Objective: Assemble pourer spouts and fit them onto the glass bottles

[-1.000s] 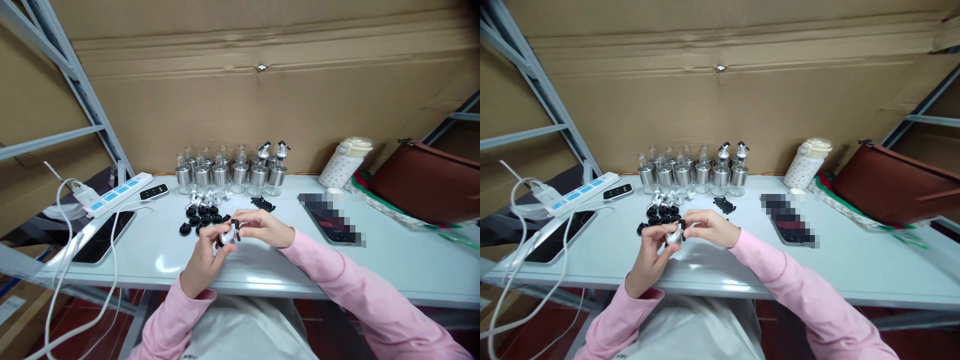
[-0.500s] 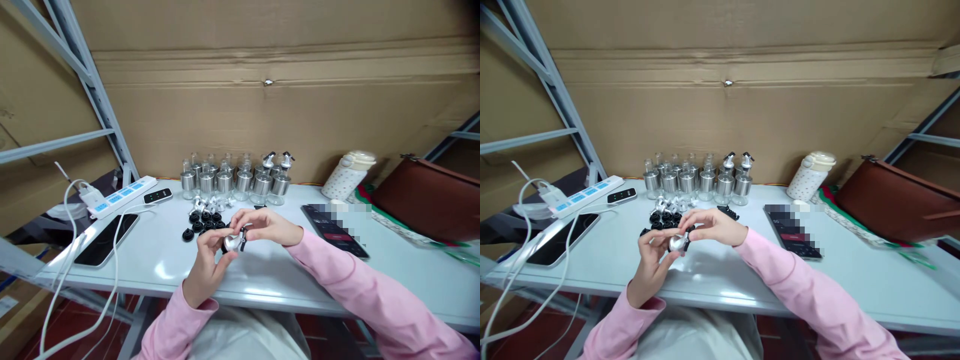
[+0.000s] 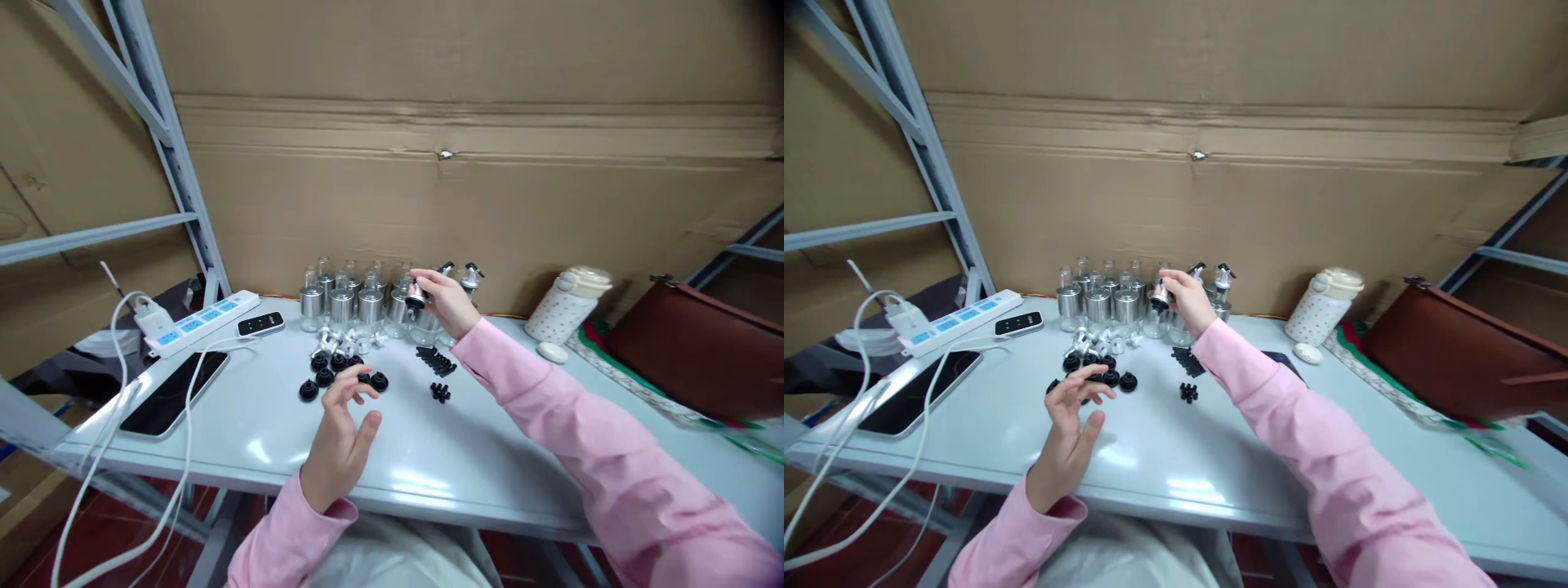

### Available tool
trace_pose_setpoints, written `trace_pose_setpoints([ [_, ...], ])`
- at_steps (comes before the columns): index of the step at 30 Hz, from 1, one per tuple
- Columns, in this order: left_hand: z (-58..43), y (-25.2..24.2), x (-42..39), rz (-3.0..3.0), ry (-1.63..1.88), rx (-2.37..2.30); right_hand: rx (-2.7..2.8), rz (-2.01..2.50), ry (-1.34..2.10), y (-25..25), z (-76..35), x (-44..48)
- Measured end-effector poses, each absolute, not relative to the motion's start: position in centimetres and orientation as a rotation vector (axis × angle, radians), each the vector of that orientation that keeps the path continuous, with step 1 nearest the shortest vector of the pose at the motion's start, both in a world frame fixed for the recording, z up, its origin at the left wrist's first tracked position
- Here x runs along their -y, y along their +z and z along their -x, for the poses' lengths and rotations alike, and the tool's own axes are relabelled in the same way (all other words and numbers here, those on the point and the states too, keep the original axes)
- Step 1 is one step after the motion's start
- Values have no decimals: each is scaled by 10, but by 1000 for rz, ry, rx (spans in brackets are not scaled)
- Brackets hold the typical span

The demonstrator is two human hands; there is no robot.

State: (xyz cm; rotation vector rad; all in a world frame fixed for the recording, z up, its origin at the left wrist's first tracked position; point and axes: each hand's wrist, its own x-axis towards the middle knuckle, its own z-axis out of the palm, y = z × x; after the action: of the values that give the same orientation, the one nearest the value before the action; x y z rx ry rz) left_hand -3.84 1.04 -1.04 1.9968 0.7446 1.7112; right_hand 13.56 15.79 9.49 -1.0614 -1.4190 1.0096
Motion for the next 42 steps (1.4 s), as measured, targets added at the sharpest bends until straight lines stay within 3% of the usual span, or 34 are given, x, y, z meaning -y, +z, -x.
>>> trace_pose_setpoints([
  [7, 39, -10, -10, -2022, 1618, -822, 1893, 1571, 291, 79, -129, -186],
  [16, 38, -6, -8, -2031, 1574, -949, 1959, 1757, -56, 85, -117, -170],
  [22, 40, 1, -5, -1833, 1899, -1048, 1972, 1615, -301, 113, -132, -116],
  [36, 18, -10, 6, -2013, 1237, -1031, 2395, 1099, 121, 102, -138, -1],
  [42, 19, -12, 6, -2045, 1234, -1111, 1990, 936, 355, 118, -140, 0],
])
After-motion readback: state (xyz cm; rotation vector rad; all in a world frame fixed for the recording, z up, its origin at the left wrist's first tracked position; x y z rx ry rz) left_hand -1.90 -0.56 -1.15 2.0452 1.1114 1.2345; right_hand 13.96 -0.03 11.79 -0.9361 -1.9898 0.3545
